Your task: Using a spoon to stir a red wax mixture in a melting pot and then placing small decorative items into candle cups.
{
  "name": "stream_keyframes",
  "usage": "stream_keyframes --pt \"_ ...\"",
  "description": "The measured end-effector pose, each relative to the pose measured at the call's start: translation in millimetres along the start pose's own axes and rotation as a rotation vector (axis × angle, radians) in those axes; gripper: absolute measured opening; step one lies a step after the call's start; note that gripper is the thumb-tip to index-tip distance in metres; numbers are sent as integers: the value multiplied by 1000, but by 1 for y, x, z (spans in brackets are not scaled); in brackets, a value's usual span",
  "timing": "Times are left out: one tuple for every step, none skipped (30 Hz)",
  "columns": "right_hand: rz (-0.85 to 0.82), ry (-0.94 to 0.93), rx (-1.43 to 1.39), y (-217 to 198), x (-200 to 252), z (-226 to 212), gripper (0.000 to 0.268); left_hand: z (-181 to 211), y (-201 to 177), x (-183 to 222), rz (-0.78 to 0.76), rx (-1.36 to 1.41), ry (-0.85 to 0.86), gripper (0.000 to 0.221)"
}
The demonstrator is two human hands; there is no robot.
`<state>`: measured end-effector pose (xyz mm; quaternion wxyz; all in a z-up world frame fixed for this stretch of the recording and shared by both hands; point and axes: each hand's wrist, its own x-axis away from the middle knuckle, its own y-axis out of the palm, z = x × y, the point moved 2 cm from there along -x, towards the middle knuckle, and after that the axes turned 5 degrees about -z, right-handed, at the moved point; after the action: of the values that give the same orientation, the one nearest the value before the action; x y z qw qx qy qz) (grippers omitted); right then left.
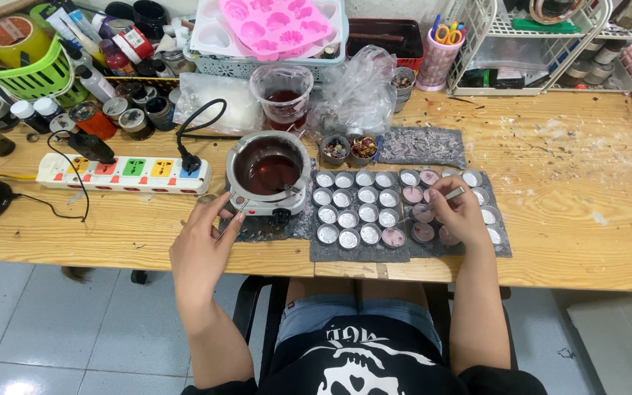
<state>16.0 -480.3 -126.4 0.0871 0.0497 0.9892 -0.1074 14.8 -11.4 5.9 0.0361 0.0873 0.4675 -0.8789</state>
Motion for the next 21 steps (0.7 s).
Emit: stream_keyframes --pt "-1 -1 1 -1 1 1 10 -1 0 0 1 1 0 45" --pt "-6 -3 -28 -2 1 2 11 -1 0 0 1 6 2 45" --pt "-12 -5 -58 -3 1 4 12 -2 1 0 1 10 5 45" --pt "-13 -6 -58 -1 2 -2 12 -1 0 -1 3 11 4 45" --pt "-51 5 -21 1 3 -8 13 0 0 -1 -18 3 -23 45" --pt "-88 15 15 4 3 -14 14 0 0 -2 -39 -6 -51 46" --pt "-90 15 15 4 3 -15 14 -1 0 -2 -38 -6 -52 46" --pt "-89 35 49 4 3 -15 14 -1 0 -1 -25 3 -37 45" --pt "-88 55 83 5 3 -15 14 -1 0 -1 -13 11 -21 45" --pt "-89 55 83 4 3 -13 14 -1 0 0 -13 11 -22 45" --pt "-92 47 70 3 3 -12 14 0 0 0 -15 12 -26 45" --pt "-96 39 57 2 3 -10 14 1 -1 0 -18 12 -29 46" --pt "-97 38 57 2 3 -9 14 0 0 -1 -17 12 -29 46" --pt "-88 29 35 1 3 -8 14 -1 0 -1 -16 13 -18 45" --pt "-80 20 12 1 3 -7 13 -2 1 -1 -14 12 -7 45" --pt "-82 20 12 0 3 -6 13 0 0 -1 -13 12 -9 45" --pt "-53 25 13 -1 3 -5 13 1 -1 -1 -15 13 -10 45" --pt "-24 29 15 -2 3 -3 12 2 -2 -1 -17 15 -12 45" --pt "-27 27 13 -4 3 0 12 1 -2 0 -14 13 -14 45" --pt "-16 4 -26 -6 3 2 12 0 -1 0 -11 27 -1 45" --pt "-6 -22 -65 -8 1 4 12 -1 -2 0 -6 42 13 46"
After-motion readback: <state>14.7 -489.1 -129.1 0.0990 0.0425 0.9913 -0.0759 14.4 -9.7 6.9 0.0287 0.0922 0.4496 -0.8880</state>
